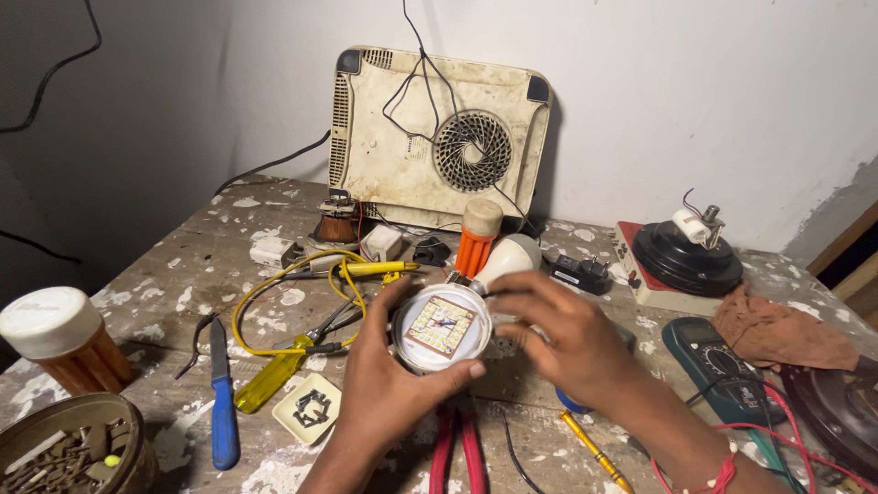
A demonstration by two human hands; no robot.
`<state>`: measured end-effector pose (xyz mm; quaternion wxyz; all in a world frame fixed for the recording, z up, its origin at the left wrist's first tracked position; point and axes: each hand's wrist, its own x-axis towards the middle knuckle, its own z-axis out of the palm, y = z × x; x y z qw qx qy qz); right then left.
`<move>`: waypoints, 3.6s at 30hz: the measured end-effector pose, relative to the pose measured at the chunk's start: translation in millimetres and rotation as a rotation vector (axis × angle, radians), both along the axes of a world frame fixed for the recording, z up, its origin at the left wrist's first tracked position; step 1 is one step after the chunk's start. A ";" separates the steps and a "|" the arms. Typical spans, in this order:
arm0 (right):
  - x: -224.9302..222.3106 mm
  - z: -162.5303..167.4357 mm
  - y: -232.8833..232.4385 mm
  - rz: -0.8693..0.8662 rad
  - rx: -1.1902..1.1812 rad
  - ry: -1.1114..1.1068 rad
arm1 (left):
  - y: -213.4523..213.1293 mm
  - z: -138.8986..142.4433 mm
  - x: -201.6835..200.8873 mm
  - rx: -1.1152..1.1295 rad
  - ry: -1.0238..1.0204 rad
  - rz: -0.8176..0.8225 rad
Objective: The person uses a screwdriver to adjust components on the exposed LED array of a disassembled LED bulb. They wipe the bulb's exterior with a cloth, then use pliers to cut a small wire and place the cut piece into a small container. The person continues to adjust the LED array with the screwdriver.
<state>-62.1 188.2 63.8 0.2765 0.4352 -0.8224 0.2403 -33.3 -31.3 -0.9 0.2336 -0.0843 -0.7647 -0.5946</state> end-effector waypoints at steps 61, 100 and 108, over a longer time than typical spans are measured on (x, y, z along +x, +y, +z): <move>22.2 3.2 17.9 -0.295 -0.134 -0.807 | 34.1 -13.8 25.8 -0.109 0.093 -0.357; 11.1 -12.0 25.1 -0.277 -0.408 -1.021 | 34.0 -6.9 31.7 -0.017 0.093 -0.376; 10.6 -5.7 25.8 -0.153 -0.470 -1.178 | 31.9 -4.7 32.2 -0.003 0.042 -0.393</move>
